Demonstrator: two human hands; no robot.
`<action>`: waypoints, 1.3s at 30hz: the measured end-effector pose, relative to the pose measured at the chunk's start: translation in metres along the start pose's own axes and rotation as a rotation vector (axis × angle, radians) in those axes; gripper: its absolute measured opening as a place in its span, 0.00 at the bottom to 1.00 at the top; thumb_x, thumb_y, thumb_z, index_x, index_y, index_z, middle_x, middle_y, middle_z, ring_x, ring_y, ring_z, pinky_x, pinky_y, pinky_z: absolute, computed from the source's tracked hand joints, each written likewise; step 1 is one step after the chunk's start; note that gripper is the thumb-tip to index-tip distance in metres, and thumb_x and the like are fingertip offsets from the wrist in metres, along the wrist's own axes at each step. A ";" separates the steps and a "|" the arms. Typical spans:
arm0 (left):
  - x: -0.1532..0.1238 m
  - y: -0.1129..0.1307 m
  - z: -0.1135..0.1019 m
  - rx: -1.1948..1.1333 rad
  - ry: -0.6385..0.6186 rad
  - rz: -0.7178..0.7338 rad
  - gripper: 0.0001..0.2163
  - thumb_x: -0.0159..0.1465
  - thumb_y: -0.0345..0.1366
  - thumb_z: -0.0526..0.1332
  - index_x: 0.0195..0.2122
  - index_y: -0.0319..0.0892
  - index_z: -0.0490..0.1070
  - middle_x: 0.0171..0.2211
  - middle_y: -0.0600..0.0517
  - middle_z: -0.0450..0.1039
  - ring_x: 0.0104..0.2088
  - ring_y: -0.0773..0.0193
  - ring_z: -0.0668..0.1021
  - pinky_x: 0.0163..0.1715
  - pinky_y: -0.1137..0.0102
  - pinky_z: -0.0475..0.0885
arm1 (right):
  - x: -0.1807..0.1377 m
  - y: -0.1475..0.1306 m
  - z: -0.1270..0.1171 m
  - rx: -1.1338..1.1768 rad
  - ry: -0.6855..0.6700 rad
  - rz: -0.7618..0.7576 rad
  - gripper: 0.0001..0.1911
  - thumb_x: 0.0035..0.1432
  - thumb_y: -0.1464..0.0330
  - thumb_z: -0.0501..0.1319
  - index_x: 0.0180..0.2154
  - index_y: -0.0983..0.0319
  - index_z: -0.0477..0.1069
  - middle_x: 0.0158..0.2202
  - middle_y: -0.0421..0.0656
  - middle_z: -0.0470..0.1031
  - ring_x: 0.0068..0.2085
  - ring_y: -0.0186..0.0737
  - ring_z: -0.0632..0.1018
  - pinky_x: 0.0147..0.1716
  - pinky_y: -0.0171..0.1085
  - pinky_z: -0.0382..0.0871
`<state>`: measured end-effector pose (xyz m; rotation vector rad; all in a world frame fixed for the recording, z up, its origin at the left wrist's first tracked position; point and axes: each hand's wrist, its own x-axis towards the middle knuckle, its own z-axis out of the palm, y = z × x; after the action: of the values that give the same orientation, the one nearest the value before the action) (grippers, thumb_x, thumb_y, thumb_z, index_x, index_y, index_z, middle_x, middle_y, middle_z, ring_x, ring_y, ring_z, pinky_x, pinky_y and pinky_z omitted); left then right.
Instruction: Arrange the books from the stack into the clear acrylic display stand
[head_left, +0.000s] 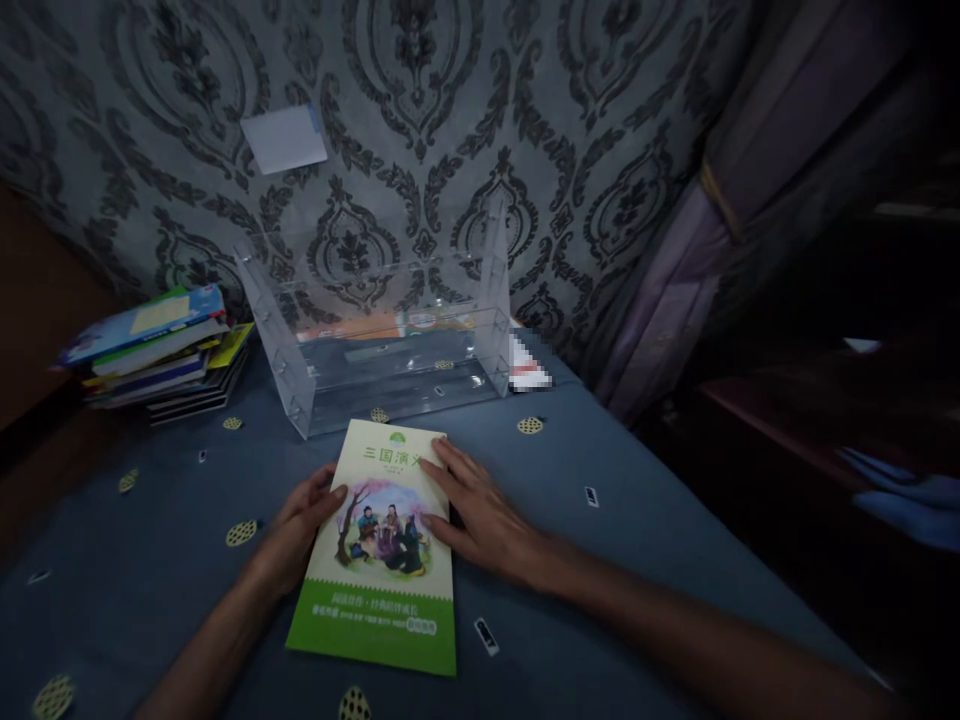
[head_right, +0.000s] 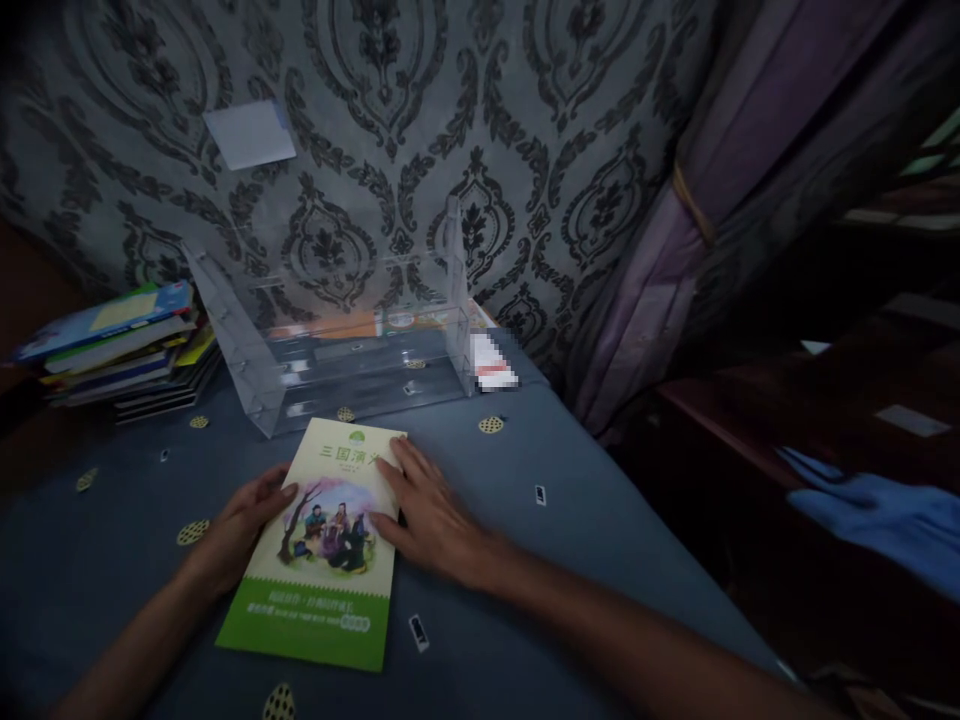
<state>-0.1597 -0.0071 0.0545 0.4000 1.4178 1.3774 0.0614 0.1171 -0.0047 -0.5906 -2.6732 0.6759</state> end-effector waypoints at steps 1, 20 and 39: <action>-0.001 0.000 0.000 -0.011 0.005 0.000 0.36 0.40 0.40 0.81 0.49 0.39 0.68 0.37 0.44 0.83 0.32 0.51 0.85 0.29 0.67 0.80 | 0.002 0.001 -0.002 0.003 -0.002 0.036 0.37 0.69 0.53 0.55 0.70 0.66 0.53 0.74 0.58 0.44 0.74 0.58 0.48 0.69 0.58 0.53; -0.004 -0.004 0.001 -0.092 0.070 0.002 0.31 0.47 0.30 0.77 0.53 0.43 0.70 0.42 0.46 0.83 0.41 0.48 0.85 0.39 0.63 0.82 | 0.012 -0.003 -0.012 0.639 0.195 0.341 0.53 0.56 0.63 0.67 0.73 0.57 0.38 0.66 0.57 0.61 0.54 0.52 0.75 0.52 0.54 0.73; -0.010 0.063 0.047 0.255 -0.089 0.715 0.21 0.49 0.44 0.76 0.43 0.42 0.79 0.47 0.45 0.81 0.56 0.44 0.77 0.57 0.57 0.72 | 0.032 -0.017 -0.123 0.839 0.346 -0.097 0.21 0.63 0.53 0.63 0.51 0.58 0.75 0.51 0.44 0.78 0.51 0.45 0.78 0.50 0.48 0.78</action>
<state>-0.1433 0.0264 0.1248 1.2076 1.4401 1.7025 0.0777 0.1648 0.1132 -0.2948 -1.8439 1.3926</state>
